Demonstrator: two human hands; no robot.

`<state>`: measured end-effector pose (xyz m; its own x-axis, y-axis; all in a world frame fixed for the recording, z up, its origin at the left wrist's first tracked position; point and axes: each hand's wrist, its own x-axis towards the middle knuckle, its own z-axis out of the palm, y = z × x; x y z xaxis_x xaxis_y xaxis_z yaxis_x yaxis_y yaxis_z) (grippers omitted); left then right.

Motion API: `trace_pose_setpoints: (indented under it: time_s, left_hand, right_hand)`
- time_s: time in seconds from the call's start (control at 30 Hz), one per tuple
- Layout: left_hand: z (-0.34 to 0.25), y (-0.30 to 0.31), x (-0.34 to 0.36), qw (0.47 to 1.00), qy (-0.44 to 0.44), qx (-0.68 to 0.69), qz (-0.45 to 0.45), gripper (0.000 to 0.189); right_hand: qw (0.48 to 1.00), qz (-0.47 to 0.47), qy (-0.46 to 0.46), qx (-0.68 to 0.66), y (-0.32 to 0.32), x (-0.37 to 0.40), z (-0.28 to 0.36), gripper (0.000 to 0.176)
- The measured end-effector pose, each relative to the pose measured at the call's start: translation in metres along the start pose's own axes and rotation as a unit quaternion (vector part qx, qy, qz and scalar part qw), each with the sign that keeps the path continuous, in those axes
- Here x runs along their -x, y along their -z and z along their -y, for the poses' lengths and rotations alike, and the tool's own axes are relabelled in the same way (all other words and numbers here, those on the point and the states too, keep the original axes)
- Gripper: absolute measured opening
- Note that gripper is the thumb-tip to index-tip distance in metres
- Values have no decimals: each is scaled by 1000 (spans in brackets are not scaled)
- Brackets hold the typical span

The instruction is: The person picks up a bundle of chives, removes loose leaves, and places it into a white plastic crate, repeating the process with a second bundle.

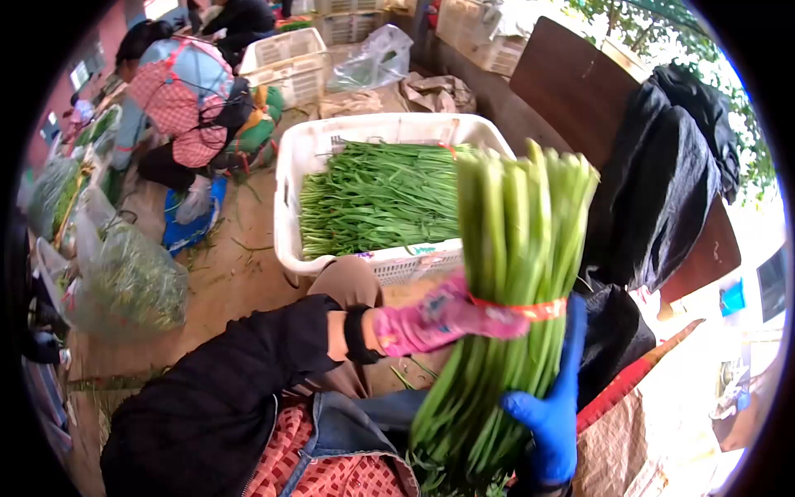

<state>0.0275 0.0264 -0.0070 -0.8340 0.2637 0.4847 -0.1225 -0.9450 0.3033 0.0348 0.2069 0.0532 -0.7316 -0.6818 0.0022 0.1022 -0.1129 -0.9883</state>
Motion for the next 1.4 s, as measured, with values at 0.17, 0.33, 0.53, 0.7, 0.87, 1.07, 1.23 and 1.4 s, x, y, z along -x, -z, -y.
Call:
trace_pose_setpoints:
  time_s: [0.17, 0.33, 0.53, 0.7, 0.87, 1.07, 1.23, 1.4]
  left_hand:
    - [-74, 11, 40, 930, -180, -280, -153, 55]
    - [-142, 3, 61, 890, -149, -348, -254, 53]
    - [-203, 47, 114, 843, -188, -417, -283, 65]
    - [-230, 100, 255, 179, -153, -846, -479, 73]
    - [-206, 116, 284, 163, -44, -796, -582, 80]
    - [-211, 117, 287, 188, -51, -798, -571, 63]
    - [-214, 116, 285, 203, -61, -794, -570, 57]
    - [-215, 115, 285, 181, 3, -805, -565, 58]
  right_hand:
    - [989, 82, -105, 69, -43, -64, -20, 80]
    - [990, 86, -93, 70, -88, -124, -36, 60]
    - [969, 56, -55, 235, -78, -179, -2, 62]
    - [876, 55, 126, 463, -25, -258, 48, 75]
    - [731, 116, 213, 638, -59, -360, 44, 78]
    - [616, 230, 268, 704, -170, -448, -51, 76]
    - [576, 371, 240, 688, -244, -522, -175, 82]
    - [526, 187, 378, 739, -252, -537, -333, 65]
